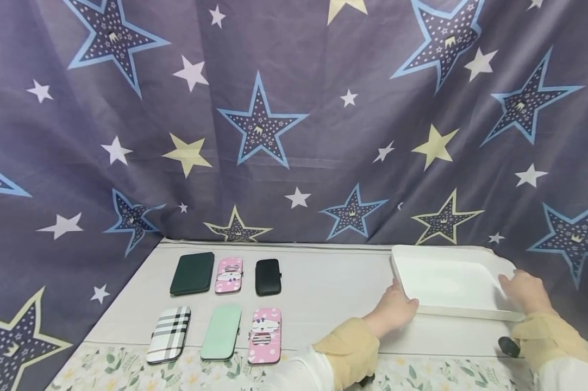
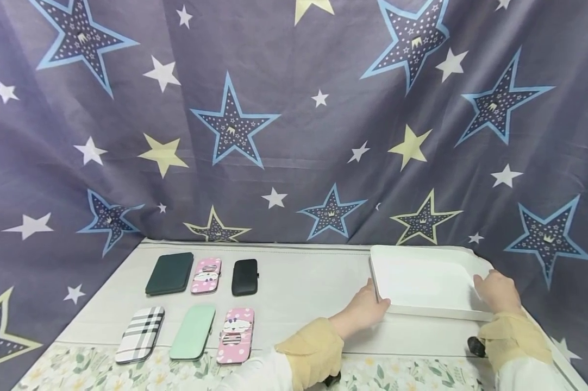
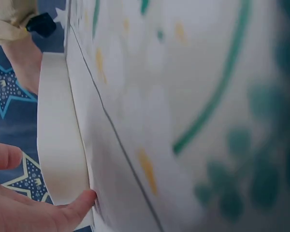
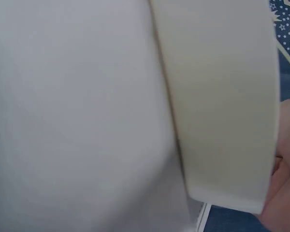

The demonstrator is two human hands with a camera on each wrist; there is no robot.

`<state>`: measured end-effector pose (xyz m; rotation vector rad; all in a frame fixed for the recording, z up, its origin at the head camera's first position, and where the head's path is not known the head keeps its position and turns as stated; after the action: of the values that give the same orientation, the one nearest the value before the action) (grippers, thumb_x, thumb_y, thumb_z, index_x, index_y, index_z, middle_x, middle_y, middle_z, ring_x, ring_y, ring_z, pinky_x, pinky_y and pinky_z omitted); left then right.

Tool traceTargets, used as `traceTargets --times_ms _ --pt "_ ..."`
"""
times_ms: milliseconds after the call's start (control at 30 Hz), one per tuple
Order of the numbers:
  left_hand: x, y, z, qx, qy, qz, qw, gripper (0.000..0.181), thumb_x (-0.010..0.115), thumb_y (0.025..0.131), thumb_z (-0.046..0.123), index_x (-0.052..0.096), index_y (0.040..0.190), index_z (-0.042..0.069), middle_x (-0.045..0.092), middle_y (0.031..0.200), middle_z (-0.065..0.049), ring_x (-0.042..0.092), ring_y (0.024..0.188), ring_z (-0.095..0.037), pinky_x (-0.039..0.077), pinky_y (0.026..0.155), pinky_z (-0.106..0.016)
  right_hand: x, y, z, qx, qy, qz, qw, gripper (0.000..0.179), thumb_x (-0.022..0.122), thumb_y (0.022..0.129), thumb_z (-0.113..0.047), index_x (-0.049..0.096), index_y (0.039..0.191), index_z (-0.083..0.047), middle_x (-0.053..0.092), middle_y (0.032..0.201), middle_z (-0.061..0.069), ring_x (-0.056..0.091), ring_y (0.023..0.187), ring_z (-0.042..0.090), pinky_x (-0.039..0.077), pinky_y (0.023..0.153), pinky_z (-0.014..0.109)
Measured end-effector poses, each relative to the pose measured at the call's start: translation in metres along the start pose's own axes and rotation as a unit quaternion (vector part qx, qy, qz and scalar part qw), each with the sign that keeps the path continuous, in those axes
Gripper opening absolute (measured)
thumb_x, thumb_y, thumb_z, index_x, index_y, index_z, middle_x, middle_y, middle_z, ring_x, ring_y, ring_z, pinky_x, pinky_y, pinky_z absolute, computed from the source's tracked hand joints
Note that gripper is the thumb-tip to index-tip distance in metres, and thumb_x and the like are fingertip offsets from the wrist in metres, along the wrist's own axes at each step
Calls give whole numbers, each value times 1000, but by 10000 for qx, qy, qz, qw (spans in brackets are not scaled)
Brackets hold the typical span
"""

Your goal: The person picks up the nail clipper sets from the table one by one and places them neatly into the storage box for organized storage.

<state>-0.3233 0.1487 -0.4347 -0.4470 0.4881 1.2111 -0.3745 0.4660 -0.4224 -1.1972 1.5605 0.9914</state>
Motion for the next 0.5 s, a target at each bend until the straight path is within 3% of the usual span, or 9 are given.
traceTargets --times_ms 233,500 --pt "9 -2 5 326 -1131 -185 9929 55 53 90 15 35 142 18 52 136 -1 48 127 -20 37 107 -43 5 2 3 311 247 66 9992 47 40 83 -10 40 119 22 42 119 44 39 108 63 40 90 64" --pt "12 -3 3 -131 -1873 -193 9820 54 58 84 15 43 135 23 53 131 3 48 125 -22 35 106 -50 4 4 3 334 185 276 9989 46 45 78 1 39 119 22 44 116 44 44 104 60 42 87 62"
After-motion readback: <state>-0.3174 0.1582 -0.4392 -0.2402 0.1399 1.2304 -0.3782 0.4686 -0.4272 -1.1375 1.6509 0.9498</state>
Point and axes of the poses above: each hand's wrist, its own y-axis towards the middle knuckle, its own x-axis out of the palm, z = x × y, the point moved 6 cm from there along y, towards the middle knuckle
